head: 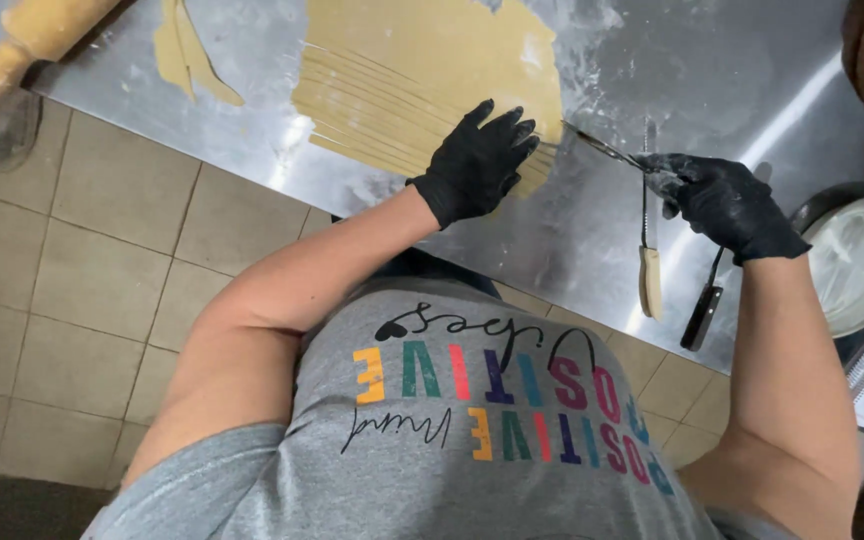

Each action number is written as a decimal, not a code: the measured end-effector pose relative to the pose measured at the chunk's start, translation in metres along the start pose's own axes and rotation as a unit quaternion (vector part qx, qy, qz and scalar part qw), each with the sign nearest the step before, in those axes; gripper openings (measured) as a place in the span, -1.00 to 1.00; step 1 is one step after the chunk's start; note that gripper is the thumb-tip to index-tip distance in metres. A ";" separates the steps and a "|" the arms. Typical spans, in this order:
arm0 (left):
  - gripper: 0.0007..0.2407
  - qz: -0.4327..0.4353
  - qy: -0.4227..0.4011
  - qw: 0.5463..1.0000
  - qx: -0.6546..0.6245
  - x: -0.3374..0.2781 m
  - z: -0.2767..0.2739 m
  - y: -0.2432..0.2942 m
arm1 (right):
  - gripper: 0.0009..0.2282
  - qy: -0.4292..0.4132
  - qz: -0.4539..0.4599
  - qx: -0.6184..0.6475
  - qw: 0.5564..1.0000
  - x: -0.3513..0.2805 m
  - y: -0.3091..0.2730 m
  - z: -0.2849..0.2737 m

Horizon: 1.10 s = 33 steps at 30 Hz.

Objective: Slicing a thin sheet of dough into even strips using a rotary cutter on a stainless steel surface.

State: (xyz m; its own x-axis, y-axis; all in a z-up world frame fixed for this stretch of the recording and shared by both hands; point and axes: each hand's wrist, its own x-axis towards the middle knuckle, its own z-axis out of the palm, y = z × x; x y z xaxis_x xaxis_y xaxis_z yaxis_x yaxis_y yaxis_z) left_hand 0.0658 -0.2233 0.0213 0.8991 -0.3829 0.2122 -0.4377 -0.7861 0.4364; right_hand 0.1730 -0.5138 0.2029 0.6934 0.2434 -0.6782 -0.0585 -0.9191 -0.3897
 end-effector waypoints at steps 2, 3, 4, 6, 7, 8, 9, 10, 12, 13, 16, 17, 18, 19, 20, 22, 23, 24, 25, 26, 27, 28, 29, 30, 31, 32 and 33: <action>-0.52 0.005 -0.011 1.000 0.006 0.008 0.011 0.008 | -0.58 -0.004 0.034 -0.037 0.999 -0.006 -0.016 -0.003; -0.52 0.007 -0.018 1.000 0.015 0.011 0.016 0.011 | -0.72 -0.007 0.065 -0.076 0.995 -0.008 -0.026 -0.005; -0.52 0.006 -0.020 1.000 0.015 0.013 0.023 0.017 | -0.72 -0.009 0.064 -0.075 0.995 -0.004 -0.013 -0.006; -0.54 0.025 0.017 0.999 0.020 0.018 0.035 0.026 | -0.66 -0.019 -0.012 -0.056 0.998 0.006 0.008 -0.010; -0.54 0.024 0.017 0.999 0.022 0.021 0.035 0.027 | -0.66 -0.019 -0.014 -0.056 0.998 0.005 0.004 -0.013; -0.54 0.021 0.022 0.999 0.006 0.024 0.035 0.028 | -0.68 -0.022 0.002 -0.056 0.998 0.005 0.000 -0.015; -0.53 0.019 0.027 0.999 -0.013 0.026 0.036 0.031 | -0.71 -0.027 0.022 -0.056 0.998 0.003 -0.002 -0.016; -0.53 0.019 0.027 0.999 -0.014 0.029 0.037 0.033 | -0.71 -0.027 0.022 -0.056 0.998 0.002 -0.004 -0.017; -0.57 0.010 0.012 0.998 -0.057 0.031 0.036 0.034 | -0.70 -0.043 0.007 -0.067 0.997 0.004 -0.010 -0.018; -0.57 0.007 0.014 0.998 -0.055 0.031 0.040 0.035 | -0.70 -0.044 0.004 -0.069 0.997 0.007 -0.008 -0.018; -0.63 -0.028 0.038 0.994 -0.100 0.029 0.048 0.037 | -0.70 -0.047 0.024 -0.086 0.995 0.015 -0.005 -0.017; -0.63 -0.011 0.060 0.996 -0.067 0.029 0.048 0.038 | -0.70 -0.053 0.024 -0.096 0.994 0.017 -0.006 -0.017; -0.63 0.005 0.082 0.996 -0.033 0.028 0.049 0.039 | -0.69 -0.060 0.024 -0.106 0.992 0.018 -0.006 -0.016; -0.63 0.003 0.083 0.996 -0.033 0.028 0.047 0.041 | -0.69 -0.060 0.023 -0.107 0.992 0.017 -0.013 -0.017; -0.63 0.009 0.072 0.997 -0.005 0.029 0.044 0.043 | -0.71 -0.063 0.030 -0.086 0.994 0.015 -0.021 -0.017; -0.62 0.011 0.062 0.998 0.025 0.029 0.043 0.044 | -0.72 -0.067 0.035 -0.067 0.995 0.015 -0.031 -0.016; -0.62 0.010 0.048 0.998 0.025 0.029 0.044 0.045 | -0.71 -0.070 0.020 -0.072 0.995 0.017 -0.032 -0.015; -0.63 0.008 0.033 0.999 0.025 0.029 0.046 0.045 | -0.71 -0.074 0.004 -0.077 0.994 0.018 -0.034 -0.014; -0.63 0.005 0.034 0.999 0.026 0.028 0.048 0.046 | -0.71 -0.075 0.003 -0.080 0.994 0.020 -0.035 -0.012; -0.62 0.008 0.045 0.999 0.022 0.027 0.050 0.046 | -0.71 -0.071 -0.008 -0.073 0.995 0.022 -0.036 -0.010; -0.62 0.013 0.056 0.998 0.019 0.027 0.053 0.046 | -0.71 -0.066 -0.017 -0.064 0.996 0.024 -0.037 -0.009; -0.62 0.012 0.058 0.998 0.020 0.028 0.050 0.045 | -0.71 -0.066 -0.018 -0.066 0.995 0.026 -0.043 -0.009; -0.62 0.007 0.043 0.999 -0.003 0.028 0.047 0.046 | -0.71 -0.065 0.002 -0.083 0.994 0.026 -0.048 -0.007; -0.62 0.002 0.028 0.999 -0.026 0.028 0.045 0.047 | -0.71 -0.065 0.021 -0.099 0.993 0.026 -0.053 -0.005; -0.62 0.001 0.028 0.999 -0.026 0.027 0.051 0.047 | -0.71 -0.065 0.021 -0.100 0.993 0.028 -0.052 -0.004; -0.63 0.001 0.048 0.999 -0.012 0.026 0.057 0.046 | -0.71 -0.067 0.013 -0.092 0.993 0.031 -0.052 -0.004; -0.63 0.001 0.068 0.998 0.002 0.025 0.063 0.046 | -0.70 -0.069 0.006 -0.085 0.994 0.034 -0.052 -0.003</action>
State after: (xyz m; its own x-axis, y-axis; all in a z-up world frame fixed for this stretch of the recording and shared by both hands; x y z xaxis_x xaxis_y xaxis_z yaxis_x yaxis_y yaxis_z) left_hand 0.0680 -0.3001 -0.0086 0.8901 -0.3147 0.3296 -0.4387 -0.7874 0.4331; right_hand 0.2016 -0.4587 0.2024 0.5869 0.2621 -0.7660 0.0640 -0.9582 -0.2788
